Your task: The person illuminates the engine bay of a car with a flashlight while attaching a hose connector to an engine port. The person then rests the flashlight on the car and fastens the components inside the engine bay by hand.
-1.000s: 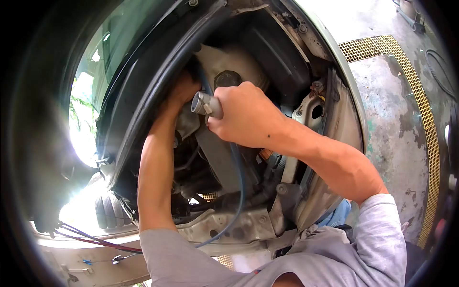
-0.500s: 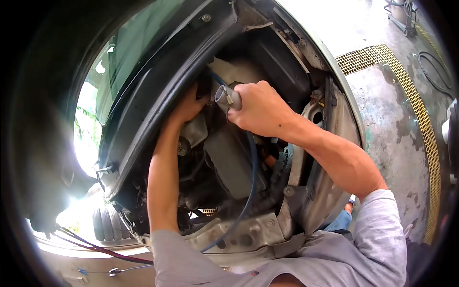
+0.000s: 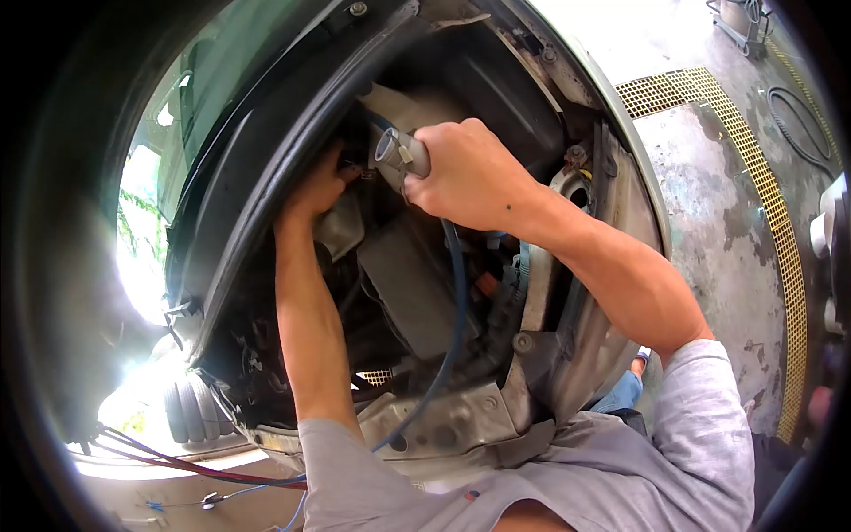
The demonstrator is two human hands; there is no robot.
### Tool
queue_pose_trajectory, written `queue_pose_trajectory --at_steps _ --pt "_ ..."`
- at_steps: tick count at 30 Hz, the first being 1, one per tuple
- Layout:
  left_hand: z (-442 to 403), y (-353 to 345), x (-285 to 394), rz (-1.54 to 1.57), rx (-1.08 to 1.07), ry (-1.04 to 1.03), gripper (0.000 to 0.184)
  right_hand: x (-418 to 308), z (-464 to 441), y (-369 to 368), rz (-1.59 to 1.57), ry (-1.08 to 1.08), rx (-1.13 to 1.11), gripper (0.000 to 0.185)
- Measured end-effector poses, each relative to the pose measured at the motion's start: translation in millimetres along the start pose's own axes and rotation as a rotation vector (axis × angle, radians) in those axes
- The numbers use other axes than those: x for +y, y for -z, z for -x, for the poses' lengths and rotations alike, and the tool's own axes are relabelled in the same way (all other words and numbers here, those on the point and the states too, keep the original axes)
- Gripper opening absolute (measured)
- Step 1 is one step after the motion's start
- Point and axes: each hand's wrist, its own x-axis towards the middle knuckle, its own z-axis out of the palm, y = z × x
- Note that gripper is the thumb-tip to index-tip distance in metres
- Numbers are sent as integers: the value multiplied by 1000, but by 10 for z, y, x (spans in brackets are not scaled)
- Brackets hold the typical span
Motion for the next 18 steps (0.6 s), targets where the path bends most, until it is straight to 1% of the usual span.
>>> queue_pose_trajectory --at_steps 1,2,5,6,9,10,13,14,17,18 --pt "21 -6 -4 -4 16 24 72 16 -8 -18 1 9 13 23" --pt "65 106 165 -93 10 36 70 43 -17 -38 2 16 29 20" --pt "4 8 -6 -65 92 -47 64 89 -20 -49 3 32 49 18" --pt "12 36 6 -140 98 -80 64 85 -20 -52 1 38 48 18" --pt "-121 -30 -180 10 37 -89 64 46 -3 -35 11 19 30 18" --pt "-173 -112 -309 95 59 -90 67 48 -7 -40 19 23 27 18" --pt "-211 -117 -367 324 -38 -27 72 53 4 -18 38 10 19 18" --pt "-234 -160 -409 424 -58 -15 77 34 10 9 41 -1 14 18" --pt "-274 -229 -528 515 -56 18 79 18 -6 44 -11 -31 32 18" --pt "-258 -236 -549 502 -13 30 70 19 -10 48 -38 -39 38 17"
